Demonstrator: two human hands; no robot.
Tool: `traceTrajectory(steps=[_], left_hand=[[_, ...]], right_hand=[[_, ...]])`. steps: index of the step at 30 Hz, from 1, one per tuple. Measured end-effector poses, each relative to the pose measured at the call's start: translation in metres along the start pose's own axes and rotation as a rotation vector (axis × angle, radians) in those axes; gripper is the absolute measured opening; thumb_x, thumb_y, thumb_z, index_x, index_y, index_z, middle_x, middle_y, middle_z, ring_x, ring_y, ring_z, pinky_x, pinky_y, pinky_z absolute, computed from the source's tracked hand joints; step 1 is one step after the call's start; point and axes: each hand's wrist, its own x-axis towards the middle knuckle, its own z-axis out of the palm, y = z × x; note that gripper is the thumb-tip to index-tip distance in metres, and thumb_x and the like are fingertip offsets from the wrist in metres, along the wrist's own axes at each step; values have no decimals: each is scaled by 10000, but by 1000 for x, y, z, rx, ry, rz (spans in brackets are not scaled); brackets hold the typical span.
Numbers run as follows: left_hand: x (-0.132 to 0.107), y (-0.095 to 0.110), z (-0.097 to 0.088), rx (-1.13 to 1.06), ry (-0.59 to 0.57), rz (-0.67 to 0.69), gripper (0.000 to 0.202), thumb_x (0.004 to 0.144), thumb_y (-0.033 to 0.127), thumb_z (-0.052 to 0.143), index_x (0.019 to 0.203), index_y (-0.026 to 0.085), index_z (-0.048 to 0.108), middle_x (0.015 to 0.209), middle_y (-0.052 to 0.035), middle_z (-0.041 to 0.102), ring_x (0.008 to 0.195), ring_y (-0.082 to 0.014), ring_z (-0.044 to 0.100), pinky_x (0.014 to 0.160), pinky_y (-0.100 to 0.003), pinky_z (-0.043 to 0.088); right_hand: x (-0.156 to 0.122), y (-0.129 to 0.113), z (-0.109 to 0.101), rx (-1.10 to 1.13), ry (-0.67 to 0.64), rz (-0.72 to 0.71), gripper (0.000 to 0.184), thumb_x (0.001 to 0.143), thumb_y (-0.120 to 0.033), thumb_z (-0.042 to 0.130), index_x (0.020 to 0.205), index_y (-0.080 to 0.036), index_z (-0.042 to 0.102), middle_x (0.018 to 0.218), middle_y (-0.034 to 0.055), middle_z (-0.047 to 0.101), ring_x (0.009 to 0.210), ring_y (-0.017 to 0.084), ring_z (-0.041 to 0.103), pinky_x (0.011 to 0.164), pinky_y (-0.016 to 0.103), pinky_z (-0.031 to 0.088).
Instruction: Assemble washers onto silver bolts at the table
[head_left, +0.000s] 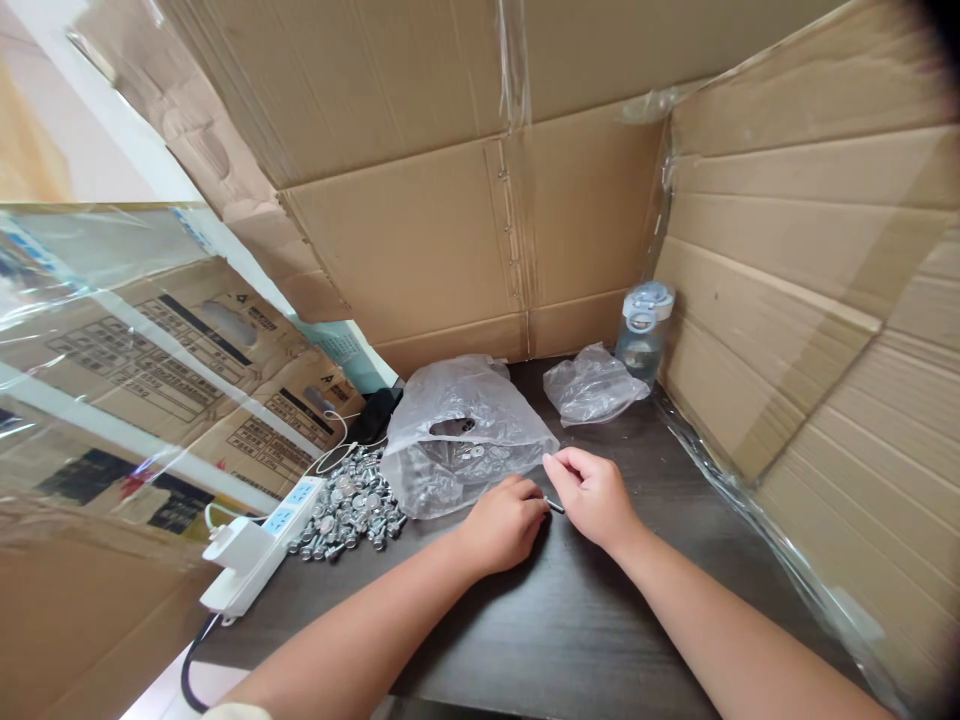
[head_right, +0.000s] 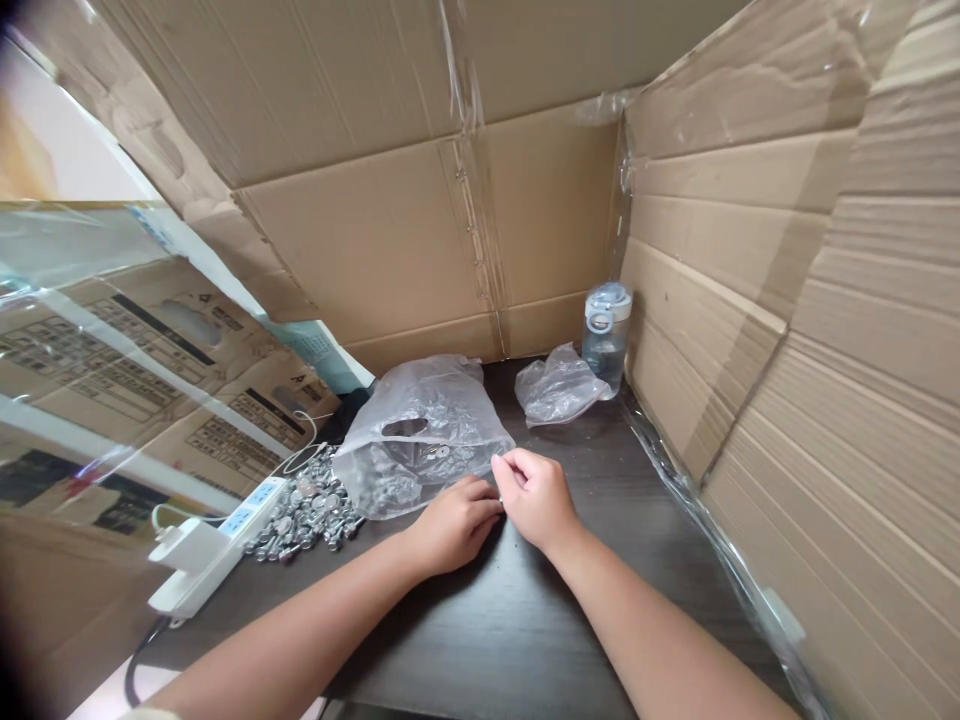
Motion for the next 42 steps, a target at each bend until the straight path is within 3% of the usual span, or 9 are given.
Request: traceTrajectory(steps=[11, 16, 19, 21, 23, 26, 30, 36, 42], left_hand=[[-11, -10, 5, -35, 14, -86, 233, 767, 39, 474, 832, 125, 681, 876, -110, 654, 819, -220, 632, 757, -334, 543], [-14, -4, 7, -80, 63, -47, 250, 753, 55, 517, 919, 135, 686, 926, -113, 674, 864, -218, 643, 810, -333, 544], [-16, 1, 4, -190, 197, -69, 312, 769, 70, 527, 1041, 139, 664, 970, -103, 685, 873, -186, 650, 826, -305, 556], [-17, 5, 3, -423, 390, -148, 343, 767, 67, 543, 1080, 152, 653, 902, -74, 677, 812, -159, 652, 771, -280, 575], [-16, 8, 2, -660, 563, -242, 385, 757, 65, 568, 1119, 172, 643, 887, -58, 643, 788, -147, 651, 721, -267, 592], [-15, 8, 4, -844, 658, -316, 434, 748, 70, 603, 1165, 189, 623, 951, -59, 588, 801, -140, 663, 716, -273, 607], [-18, 6, 4, -814, 662, -200, 424, 766, 48, 579, 1161, 192, 624, 986, -63, 554, 811, -134, 656, 725, -279, 609], [-19, 4, -12, -469, 579, -2, 299, 808, 56, 567, 1069, 180, 647, 946, -74, 567, 815, -145, 601, 711, -274, 563], [-18, -1, -27, -362, 503, 58, 195, 835, 172, 632, 1028, 157, 652, 930, -92, 609, 811, -158, 605, 722, -272, 548]], right_hand=[[-4, 8, 5, -33, -72, 2, 388, 904, -409, 525, 600, -168, 535, 530, -38, 395, 512, 108, 372, 503, 226, 317], [-8, 12, 5, -88, -105, 13, 391, 906, -447, 526, 640, -169, 591, 554, -16, 469, 525, 129, 431, 521, 242, 357], [-10, 12, 4, -78, -124, 29, 376, 901, -467, 532, 682, -176, 627, 618, 18, 567, 572, 160, 510, 548, 258, 403], [-12, 11, 5, 3, -154, 51, 341, 885, -478, 560, 739, -185, 652, 679, 40, 621, 629, 189, 565, 579, 273, 445], [-14, 10, 6, 115, -213, 123, 317, 873, -492, 581, 835, -190, 669, 655, 34, 622, 584, 190, 568, 545, 280, 457], [-18, 10, 10, 231, -327, 246, 350, 876, -509, 588, 978, -182, 662, 539, -14, 557, 465, 163, 520, 480, 273, 442], [-19, 6, 11, 280, -458, 263, 365, 872, -501, 609, 1003, -165, 665, 596, -2, 604, 501, 157, 584, 537, 272, 489], [-12, -2, 3, 382, -560, 338, 382, 872, -507, 618, 827, -134, 687, 628, 24, 626, 484, 134, 597, 504, 239, 465], [-13, 0, 6, 472, -508, 359, 355, 888, -487, 623, 849, -136, 666, 577, 3, 617, 484, 118, 574, 532, 231, 466]])
